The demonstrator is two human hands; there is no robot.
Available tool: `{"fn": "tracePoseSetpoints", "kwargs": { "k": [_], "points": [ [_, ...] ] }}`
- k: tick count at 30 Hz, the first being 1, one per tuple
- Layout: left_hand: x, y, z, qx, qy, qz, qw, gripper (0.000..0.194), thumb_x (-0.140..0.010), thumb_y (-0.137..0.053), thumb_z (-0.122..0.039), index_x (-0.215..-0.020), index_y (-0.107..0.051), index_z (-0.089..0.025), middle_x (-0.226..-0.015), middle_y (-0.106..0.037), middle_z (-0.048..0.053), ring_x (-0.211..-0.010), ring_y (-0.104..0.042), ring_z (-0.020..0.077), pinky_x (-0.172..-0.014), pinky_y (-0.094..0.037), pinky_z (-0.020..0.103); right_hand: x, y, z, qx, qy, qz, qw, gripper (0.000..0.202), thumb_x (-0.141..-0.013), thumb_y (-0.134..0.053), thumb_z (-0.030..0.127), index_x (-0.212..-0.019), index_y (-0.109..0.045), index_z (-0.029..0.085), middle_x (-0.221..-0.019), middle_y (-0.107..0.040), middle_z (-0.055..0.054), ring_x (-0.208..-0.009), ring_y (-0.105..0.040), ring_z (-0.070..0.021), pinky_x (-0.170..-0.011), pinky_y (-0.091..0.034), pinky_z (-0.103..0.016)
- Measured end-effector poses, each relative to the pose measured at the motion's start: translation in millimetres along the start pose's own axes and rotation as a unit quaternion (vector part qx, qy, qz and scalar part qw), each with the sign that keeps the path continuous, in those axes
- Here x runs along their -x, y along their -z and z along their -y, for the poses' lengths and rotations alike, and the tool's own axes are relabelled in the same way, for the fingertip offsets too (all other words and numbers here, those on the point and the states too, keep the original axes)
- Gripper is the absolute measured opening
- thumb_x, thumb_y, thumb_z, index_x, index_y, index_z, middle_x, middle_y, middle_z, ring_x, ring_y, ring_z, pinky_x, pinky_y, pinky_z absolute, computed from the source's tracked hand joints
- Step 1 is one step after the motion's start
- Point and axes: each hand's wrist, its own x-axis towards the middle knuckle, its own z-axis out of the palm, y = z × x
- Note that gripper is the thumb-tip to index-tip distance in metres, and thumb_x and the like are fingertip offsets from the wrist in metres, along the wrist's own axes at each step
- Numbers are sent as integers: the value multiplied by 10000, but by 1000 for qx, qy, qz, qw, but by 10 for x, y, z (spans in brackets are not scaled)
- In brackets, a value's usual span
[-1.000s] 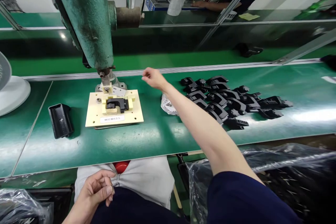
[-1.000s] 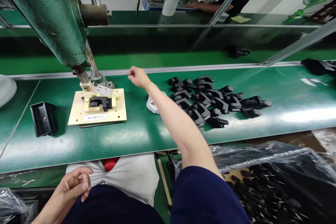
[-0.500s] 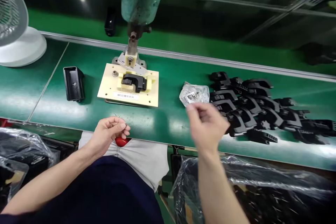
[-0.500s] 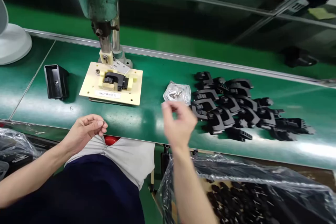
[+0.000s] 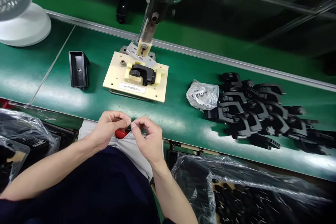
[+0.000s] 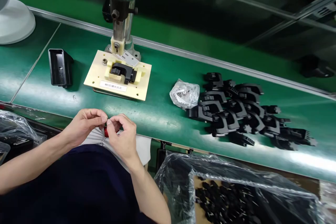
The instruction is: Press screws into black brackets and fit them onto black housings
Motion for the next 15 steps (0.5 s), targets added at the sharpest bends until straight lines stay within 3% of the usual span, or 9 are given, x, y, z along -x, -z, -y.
{"fn": "tracePoseSetpoints", "kwargs": {
  "k": [7, 10, 15],
  "points": [
    [-12, 59, -45, -46, 12, 26, 999, 179, -569, -789, -234, -598, -662, -112, -576, -590, 24, -514, -474, 86, -489, -382, 212, 10, -12, 11, -1, -33, 20, 999, 111, -752, -587, 161, -643, -598, 177, -607, -556, 12, -539, -482, -100, -526, -406, -231],
    [11, 52, -64, -22, 20, 30, 999, 193, -610, -777, -255, -701, -689, -109, -611, -612, 38, -561, -528, 108, -532, -423, 224, 15, -72, -28, -98, -81, -15, 992, 108, -727, -598, 187, -619, -593, 174, -579, -547, 22, -509, -454, -86, -512, -396, -224],
    [46, 12, -38, 37, 37, 58, 997, 179, -667, -745, -253, -762, -672, -119, -654, -619, 37, -600, -567, 122, -604, -464, 252, 55, -191, -46, -278, -204, -77, 936, 123, -674, -645, 227, -584, -589, 165, -512, -514, 40, -437, -407, -59, -464, -395, -206]
  ]
}}
